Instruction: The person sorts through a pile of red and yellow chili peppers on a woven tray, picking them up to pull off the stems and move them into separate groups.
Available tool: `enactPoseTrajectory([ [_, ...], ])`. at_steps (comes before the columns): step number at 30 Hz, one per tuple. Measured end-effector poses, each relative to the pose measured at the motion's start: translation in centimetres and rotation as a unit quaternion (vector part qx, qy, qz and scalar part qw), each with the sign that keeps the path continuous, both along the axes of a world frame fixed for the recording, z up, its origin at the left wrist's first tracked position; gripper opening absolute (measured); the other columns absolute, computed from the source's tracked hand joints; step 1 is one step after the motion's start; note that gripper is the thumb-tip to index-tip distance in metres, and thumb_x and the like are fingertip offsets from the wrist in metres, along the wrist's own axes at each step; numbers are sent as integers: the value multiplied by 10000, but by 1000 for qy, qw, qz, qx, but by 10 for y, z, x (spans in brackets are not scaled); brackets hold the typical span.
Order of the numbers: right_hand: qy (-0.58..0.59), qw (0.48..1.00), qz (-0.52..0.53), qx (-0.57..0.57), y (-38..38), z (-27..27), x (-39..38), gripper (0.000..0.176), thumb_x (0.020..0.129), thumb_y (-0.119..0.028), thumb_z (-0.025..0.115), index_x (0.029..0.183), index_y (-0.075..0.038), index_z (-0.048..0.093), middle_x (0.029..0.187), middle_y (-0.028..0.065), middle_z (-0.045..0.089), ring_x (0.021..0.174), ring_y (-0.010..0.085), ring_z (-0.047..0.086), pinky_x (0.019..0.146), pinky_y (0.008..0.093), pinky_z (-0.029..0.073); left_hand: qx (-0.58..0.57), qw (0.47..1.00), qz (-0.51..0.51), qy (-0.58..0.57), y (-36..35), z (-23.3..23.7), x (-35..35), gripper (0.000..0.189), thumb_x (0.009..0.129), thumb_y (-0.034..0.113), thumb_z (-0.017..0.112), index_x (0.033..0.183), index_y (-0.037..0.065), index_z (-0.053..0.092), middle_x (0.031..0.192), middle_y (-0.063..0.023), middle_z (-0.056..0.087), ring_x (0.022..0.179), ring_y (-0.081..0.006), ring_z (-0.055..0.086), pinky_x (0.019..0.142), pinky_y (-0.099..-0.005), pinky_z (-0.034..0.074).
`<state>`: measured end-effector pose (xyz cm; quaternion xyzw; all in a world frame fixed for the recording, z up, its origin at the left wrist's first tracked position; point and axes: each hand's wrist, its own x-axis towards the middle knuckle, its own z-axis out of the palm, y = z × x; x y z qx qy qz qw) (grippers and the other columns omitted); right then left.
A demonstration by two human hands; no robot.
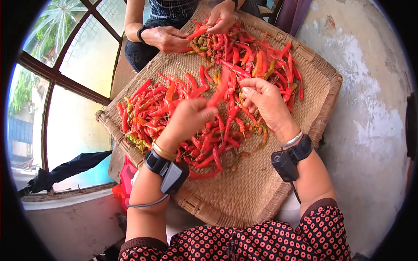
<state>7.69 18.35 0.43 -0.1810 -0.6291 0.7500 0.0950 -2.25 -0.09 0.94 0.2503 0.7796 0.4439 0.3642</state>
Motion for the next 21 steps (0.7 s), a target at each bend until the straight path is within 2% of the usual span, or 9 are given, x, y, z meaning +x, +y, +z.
enactPoseTrajectory([
  [1,0,1000,0,0,0,-2,0,190,839,-58,547,1015,2,582,749,-10,566,608,48,521,543,182,428,0,1000,0,0,4,-3,-2,201,853,165,593,939,-15,619,719,-11,596,597,-67,517,519,-219,431],
  [3,-64,971,137,185,2,-13,-1,218,833,-86,560,1025,15,581,792,19,602,656,79,564,572,219,455,255,953,162,37,14,-12,-5,274,850,188,607,1035,-13,597,934,-102,641,734,-72,569,591,-248,482],
  [5,-57,916,183,352,-5,-21,1,251,765,-146,606,991,-39,605,819,171,633,769,284,629,704,364,496,223,963,131,73,6,-31,-18,393,803,197,655,1113,-18,542,1099,-157,584,818,-148,610,645,-292,505],
  [7,14,837,240,492,-12,-39,1,252,761,-133,589,1003,-62,599,820,187,624,793,335,610,703,411,490,38,905,-44,421,1,-39,-23,512,749,165,688,1187,-16,494,1177,-185,535,901,-228,613,721,-328,498],
  [8,-18,804,256,536,-19,-35,4,198,758,-101,564,949,-55,590,781,185,613,780,355,603,682,437,485,14,898,-66,434,1,-37,-17,536,700,194,703,1161,2,507,1170,-180,524,915,-311,594,760,-385,485],
  [11,6,754,264,601,-26,-40,6,142,734,-43,520,869,-54,564,691,150,590,695,338,596,604,441,469,-126,890,-103,427,4,-30,0,401,701,206,686,1034,12,575,1050,-162,572,881,-325,590,737,-392,488],
  [15,31,721,253,644,-22,-44,8,37,726,-40,513,761,-50,505,661,124,566,683,333,591,572,442,458,-164,891,-105,409,6,-26,-2,324,707,201,671,964,18,597,961,-147,587,849,-320,592,704,-395,485],
  [19,58,752,213,621,-16,-36,2,78,723,-33,526,793,-65,535,700,116,584,679,319,594,576,423,463,-68,903,-102,412,3,-30,-9,277,712,170,670,927,7,606,872,-146,604,802,-315,601,682,-379,484],
  [21,136,850,90,501,-15,-21,-1,148,716,-18,568,846,-90,573,724,109,589,648,293,587,569,376,467,13,934,-66,351,5,-24,-8,182,723,181,649,814,26,619,786,-154,586,772,-333,584,672,-405,467],
])
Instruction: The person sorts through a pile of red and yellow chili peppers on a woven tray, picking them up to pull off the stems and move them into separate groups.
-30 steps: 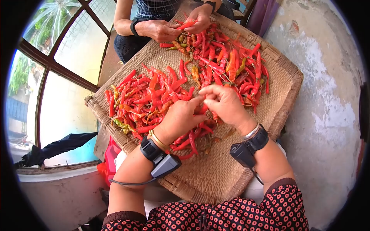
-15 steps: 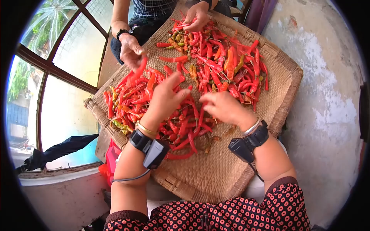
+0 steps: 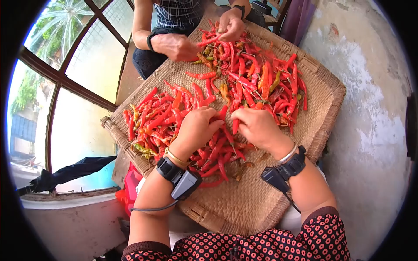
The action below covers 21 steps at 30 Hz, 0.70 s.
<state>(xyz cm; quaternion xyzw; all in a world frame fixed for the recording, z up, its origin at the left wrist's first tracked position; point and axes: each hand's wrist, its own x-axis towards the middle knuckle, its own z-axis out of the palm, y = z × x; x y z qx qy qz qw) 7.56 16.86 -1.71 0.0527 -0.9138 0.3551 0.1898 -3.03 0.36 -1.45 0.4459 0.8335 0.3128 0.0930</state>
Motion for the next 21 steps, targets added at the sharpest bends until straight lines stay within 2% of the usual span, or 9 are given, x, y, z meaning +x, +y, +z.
enactPoseTrajectory([
  [2,6,999,-12,-36,4,13,2,135,750,-18,601,874,-71,590,707,56,598,591,196,580,540,299,453,48,999,-9,7,-2,4,2,186,746,177,652,839,18,625,714,-157,573,670,-278,592,611,-374,466],
  [4,-47,971,-77,-220,6,20,6,121,787,-140,618,834,-33,588,667,79,610,575,159,587,532,299,455,60,979,19,-194,-6,5,2,193,803,176,638,897,9,624,656,-77,582,552,-142,542,518,-297,443],
  [5,-58,943,-70,-319,8,15,6,149,820,-166,605,823,-18,598,641,31,598,546,82,538,521,249,445,60,979,19,-192,-7,8,3,193,803,176,638,897,9,624,656,-77,582,552,-142,542,518,-297,443],
  [7,-119,927,-64,-350,11,16,9,153,822,-164,599,820,-11,599,644,22,594,545,80,539,518,247,448,90,922,50,-374,-10,20,6,178,865,154,593,954,1,613,735,13,604,618,-20,508,529,-167,406],
  [10,-227,897,-54,-376,11,21,9,166,821,-163,589,830,2,602,665,19,593,548,75,541,522,233,454,123,886,77,-440,-10,36,10,163,862,146,592,963,19,614,715,7,608,536,-8,461,469,-150,356],
  [14,-248,901,-31,-355,7,24,9,174,818,-163,583,851,7,597,686,26,600,549,81,545,523,244,458,196,883,74,-420,-6,34,-1,126,872,135,574,941,39,619,696,15,610,492,4,417,436,-144,320],
  [16,-249,910,-24,-332,5,24,9,179,818,-163,576,860,11,594,691,33,602,548,87,548,527,250,462,183,887,65,-420,-6,38,-11,187,874,130,569,1024,22,602,770,14,610,572,-12,481,497,-163,400],
  [19,-247,906,-16,-343,3,18,7,182,818,-165,577,869,9,596,692,37,604,545,90,549,526,252,462,279,909,28,-308,-1,12,-21,445,836,30,579,1259,20,440,984,-59,600,724,-61,551,630,-211,473],
  [21,-253,905,-19,-341,0,19,6,182,819,-164,576,872,8,597,694,37,604,544,89,548,525,252,461,199,963,7,-180,-1,12,-18,473,832,29,581,1277,28,420,1086,-65,554,758,-65,558,663,-228,476],
])
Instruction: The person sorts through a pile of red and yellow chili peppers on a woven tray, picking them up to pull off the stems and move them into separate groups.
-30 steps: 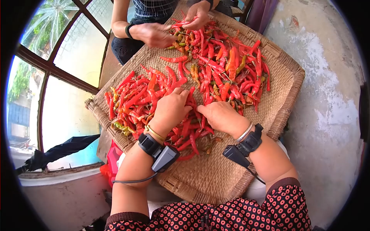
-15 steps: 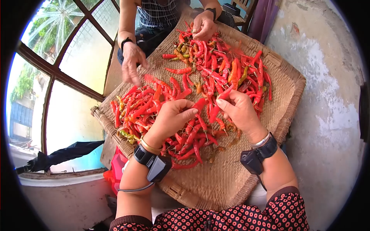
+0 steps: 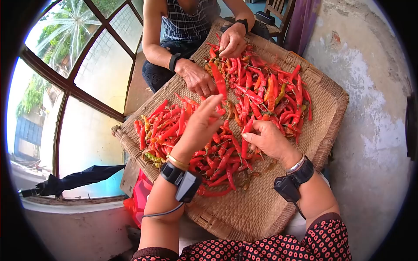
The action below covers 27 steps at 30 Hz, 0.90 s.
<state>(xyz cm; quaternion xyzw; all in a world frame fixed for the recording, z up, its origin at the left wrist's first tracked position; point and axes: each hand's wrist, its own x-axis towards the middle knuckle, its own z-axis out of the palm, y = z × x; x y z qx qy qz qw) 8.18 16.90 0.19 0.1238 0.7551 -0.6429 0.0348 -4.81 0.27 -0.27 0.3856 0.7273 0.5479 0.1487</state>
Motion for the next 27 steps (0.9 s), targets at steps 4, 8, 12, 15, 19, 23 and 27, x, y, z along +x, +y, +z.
enactPoseTrajectory([
  [4,-4,1000,-4,-28,-3,-10,-3,187,822,-163,574,885,10,601,704,36,607,554,83,549,521,246,460,-104,991,-54,59,2,-6,11,395,836,69,592,1215,31,488,987,-74,600,763,-62,557,675,-243,477],
  [8,7,998,-42,-53,-3,-9,-2,162,830,-148,570,866,7,603,708,28,608,549,73,537,509,235,450,-123,979,-130,-97,8,0,35,302,882,205,568,1117,16,557,732,20,577,599,-37,504,540,-210,437],
  [12,30,991,-68,-112,-1,-3,-1,125,841,-126,568,839,-5,597,697,20,600,534,59,514,496,217,434,-132,948,-161,-240,5,7,44,274,879,223,577,1067,24,577,733,24,581,571,-31,492,509,-187,409],
  [15,36,989,-72,-125,-2,-6,-1,135,853,-136,564,850,-4,592,689,19,591,528,55,508,495,205,427,-135,941,-116,-286,6,0,47,240,867,217,592,1000,17,588,739,20,597,567,-33,495,508,-183,409],
  [19,54,977,-127,-165,2,-4,-1,184,893,-212,534,929,-37,579,689,0,573,525,35,500,472,167,401,-181,929,-125,-299,3,7,37,193,866,207,590,935,27,596,723,17,609,547,-29,496,493,-179,402],
  [23,67,964,-168,-195,11,-6,1,254,902,-234,517,1056,-33,533,696,4,571,535,34,502,484,158,398,-162,940,-64,-292,1,5,14,218,887,187,549,1016,16,587,740,2,615,552,-36,519,488,-178,416],
  [27,67,970,-151,-177,8,-7,1,278,904,-243,510,1088,-34,518,714,9,582,540,33,499,491,162,399,69,951,87,-290,1,1,3,484,898,183,534,1311,-5,366,994,-70,604,727,-82,573,638,-228,488],
])
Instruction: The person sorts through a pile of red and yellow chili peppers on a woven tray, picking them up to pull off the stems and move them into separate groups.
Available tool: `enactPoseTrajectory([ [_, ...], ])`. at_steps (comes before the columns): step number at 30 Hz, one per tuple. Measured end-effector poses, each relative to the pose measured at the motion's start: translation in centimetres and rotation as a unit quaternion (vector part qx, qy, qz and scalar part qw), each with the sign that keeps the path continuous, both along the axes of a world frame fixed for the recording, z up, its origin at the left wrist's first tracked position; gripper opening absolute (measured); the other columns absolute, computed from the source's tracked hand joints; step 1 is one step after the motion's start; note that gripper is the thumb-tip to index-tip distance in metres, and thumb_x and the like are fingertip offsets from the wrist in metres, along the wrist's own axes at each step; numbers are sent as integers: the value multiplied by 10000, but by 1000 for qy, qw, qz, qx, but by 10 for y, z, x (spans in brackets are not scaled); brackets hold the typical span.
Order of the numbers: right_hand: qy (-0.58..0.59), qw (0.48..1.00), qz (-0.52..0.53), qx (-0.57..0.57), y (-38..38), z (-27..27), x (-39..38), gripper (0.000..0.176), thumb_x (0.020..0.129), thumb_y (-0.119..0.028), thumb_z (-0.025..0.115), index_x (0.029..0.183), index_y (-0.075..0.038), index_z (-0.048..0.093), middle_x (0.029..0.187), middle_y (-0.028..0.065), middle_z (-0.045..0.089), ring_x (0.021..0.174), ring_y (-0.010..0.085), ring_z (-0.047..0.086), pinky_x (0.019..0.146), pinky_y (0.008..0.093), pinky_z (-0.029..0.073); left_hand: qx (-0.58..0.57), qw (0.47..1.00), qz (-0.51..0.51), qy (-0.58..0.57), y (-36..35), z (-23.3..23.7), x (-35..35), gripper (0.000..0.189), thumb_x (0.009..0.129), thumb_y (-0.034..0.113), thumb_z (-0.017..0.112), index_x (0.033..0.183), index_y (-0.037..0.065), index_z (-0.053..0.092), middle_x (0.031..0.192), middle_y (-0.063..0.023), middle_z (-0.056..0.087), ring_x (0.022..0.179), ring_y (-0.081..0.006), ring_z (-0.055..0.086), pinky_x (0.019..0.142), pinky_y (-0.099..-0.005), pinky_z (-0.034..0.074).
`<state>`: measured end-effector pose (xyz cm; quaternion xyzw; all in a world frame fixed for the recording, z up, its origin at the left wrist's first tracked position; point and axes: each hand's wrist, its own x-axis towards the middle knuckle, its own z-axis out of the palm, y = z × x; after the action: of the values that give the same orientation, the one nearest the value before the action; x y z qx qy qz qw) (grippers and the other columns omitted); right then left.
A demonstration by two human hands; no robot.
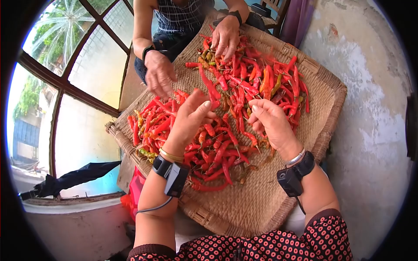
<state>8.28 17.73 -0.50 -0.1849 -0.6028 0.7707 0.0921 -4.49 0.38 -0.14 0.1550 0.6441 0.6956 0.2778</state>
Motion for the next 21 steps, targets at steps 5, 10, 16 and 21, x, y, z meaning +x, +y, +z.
enactPoseTrajectory([
  [5,-51,964,155,208,-4,-13,-6,195,845,-112,566,989,18,590,766,13,582,653,66,530,611,222,461,-337,784,-60,519,-11,-20,-10,528,755,191,636,1216,29,439,1180,-168,509,858,-356,591,714,-410,494],
  [10,3,844,279,457,-17,-22,3,273,773,-221,618,991,-57,622,884,126,607,838,284,584,761,362,464,-415,752,-80,506,-6,-24,5,475,767,215,620,1173,28,462,1117,-147,540,819,-337,607,669,-410,507],
  [16,-32,786,310,534,-26,-23,7,244,738,-256,640,882,-59,650,925,158,590,889,323,566,784,400,449,-468,736,-108,477,-2,-18,8,479,780,244,606,1187,24,480,1159,-138,537,847,-332,608,701,-405,502],
  [21,-16,822,269,501,-15,-20,0,199,735,-235,634,781,-41,643,798,147,606,812,331,579,726,412,456,-461,748,-111,464,-3,-12,7,379,776,239,611,1102,52,559,1007,-148,595,801,-328,609,671,-403,498],
])
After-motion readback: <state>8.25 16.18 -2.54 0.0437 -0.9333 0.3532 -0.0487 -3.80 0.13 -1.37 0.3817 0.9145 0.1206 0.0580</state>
